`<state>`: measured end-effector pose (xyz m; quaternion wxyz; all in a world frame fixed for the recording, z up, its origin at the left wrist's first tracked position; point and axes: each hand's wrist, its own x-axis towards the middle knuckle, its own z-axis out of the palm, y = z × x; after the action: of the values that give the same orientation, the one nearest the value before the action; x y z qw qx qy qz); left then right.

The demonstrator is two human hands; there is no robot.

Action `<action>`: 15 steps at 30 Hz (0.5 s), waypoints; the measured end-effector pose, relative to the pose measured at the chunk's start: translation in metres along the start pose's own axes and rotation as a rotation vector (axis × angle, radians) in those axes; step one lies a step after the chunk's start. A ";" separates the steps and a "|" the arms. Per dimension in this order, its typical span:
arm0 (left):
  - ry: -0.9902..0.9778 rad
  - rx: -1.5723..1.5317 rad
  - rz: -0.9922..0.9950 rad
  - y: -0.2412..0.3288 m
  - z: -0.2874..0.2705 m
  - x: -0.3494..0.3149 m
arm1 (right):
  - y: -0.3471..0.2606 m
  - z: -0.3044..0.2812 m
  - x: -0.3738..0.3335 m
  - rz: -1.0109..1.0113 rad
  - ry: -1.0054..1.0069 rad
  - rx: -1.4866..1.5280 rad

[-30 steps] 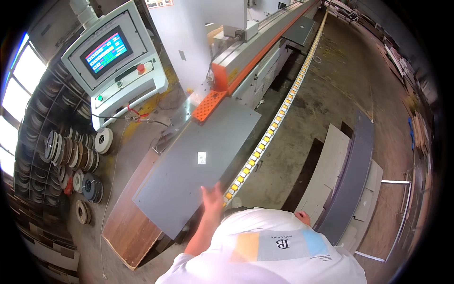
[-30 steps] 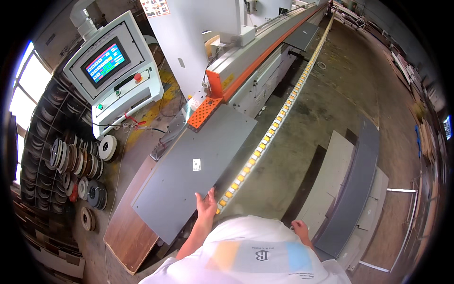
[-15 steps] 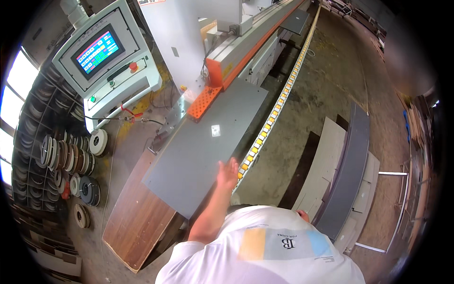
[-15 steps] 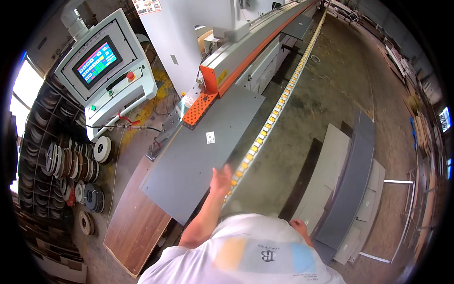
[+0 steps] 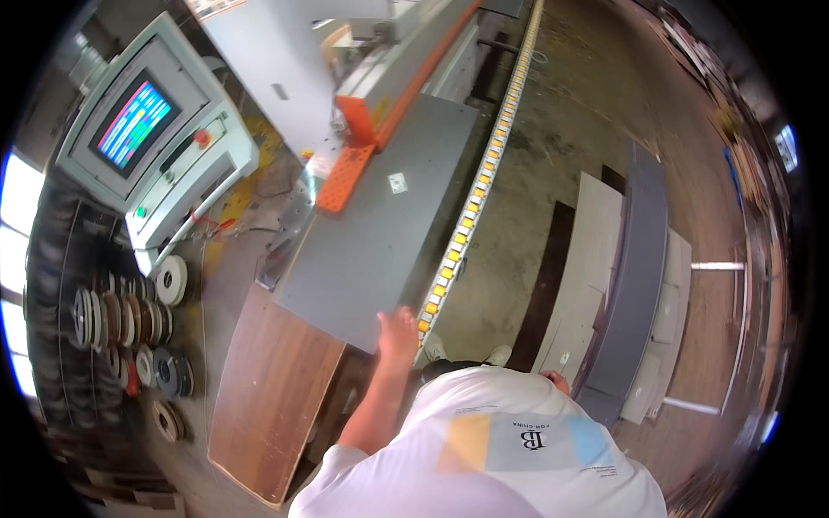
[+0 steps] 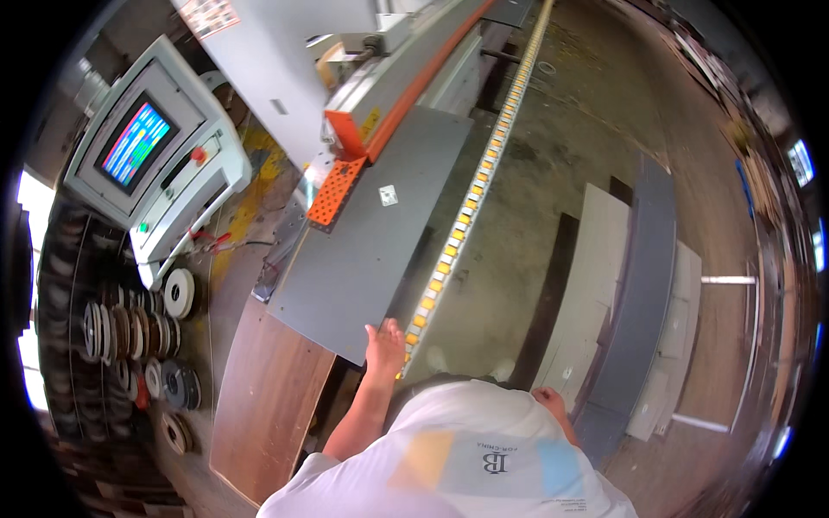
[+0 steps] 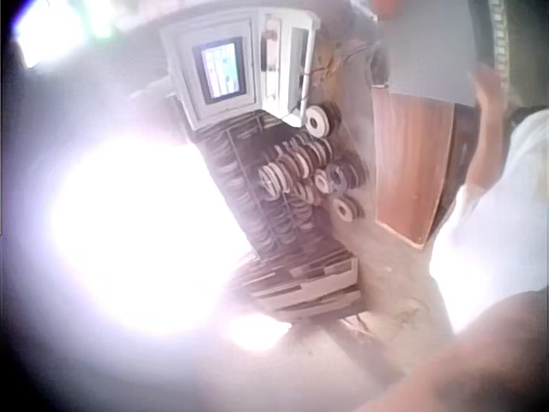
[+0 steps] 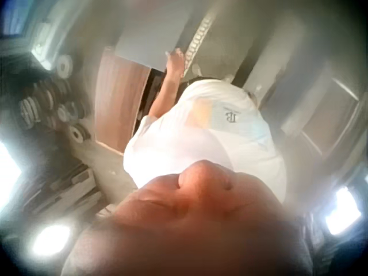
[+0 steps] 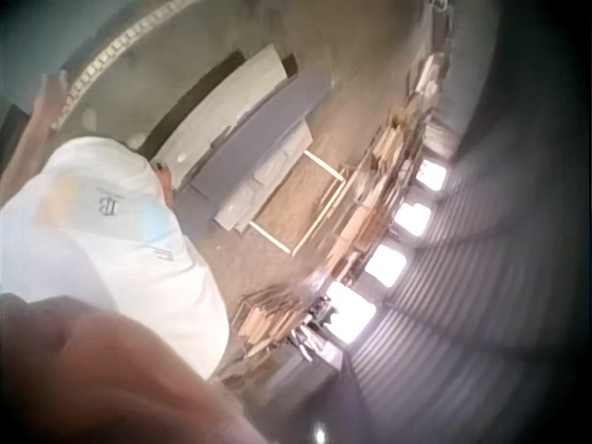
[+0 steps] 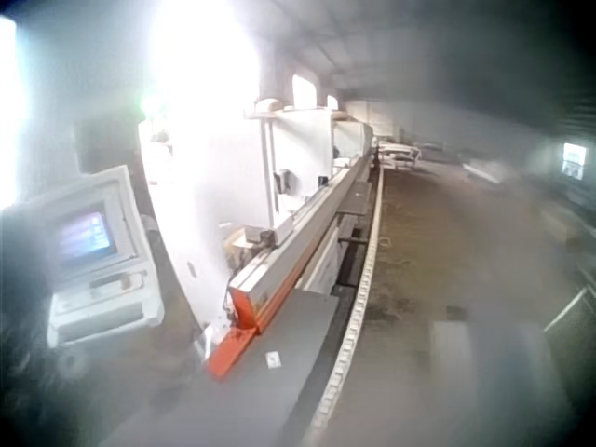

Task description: The person repeatedly picks up grey metal sheets from a stack on the floor and places them onto a conveyor belt. They then push the sheets through a processing machine and retrieve them from the other side, stacking them back on the floor.

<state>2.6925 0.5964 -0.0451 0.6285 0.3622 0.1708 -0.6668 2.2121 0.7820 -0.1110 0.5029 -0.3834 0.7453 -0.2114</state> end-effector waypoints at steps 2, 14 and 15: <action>-0.310 -0.042 -0.043 -0.008 -0.002 0.029 | -0.018 0.007 -0.010 0.112 0.037 -0.088; -0.302 0.321 -0.316 -0.059 0.103 0.023 | 0.104 0.017 -0.092 0.288 0.356 0.216; -0.285 0.397 -0.344 -0.074 0.106 0.018 | 0.123 0.020 -0.096 0.277 0.338 0.180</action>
<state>2.5937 0.5221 -0.0030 0.4407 0.3465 0.0059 -0.8280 2.2057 0.9342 -0.1487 0.4272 -0.1902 0.8426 -0.2672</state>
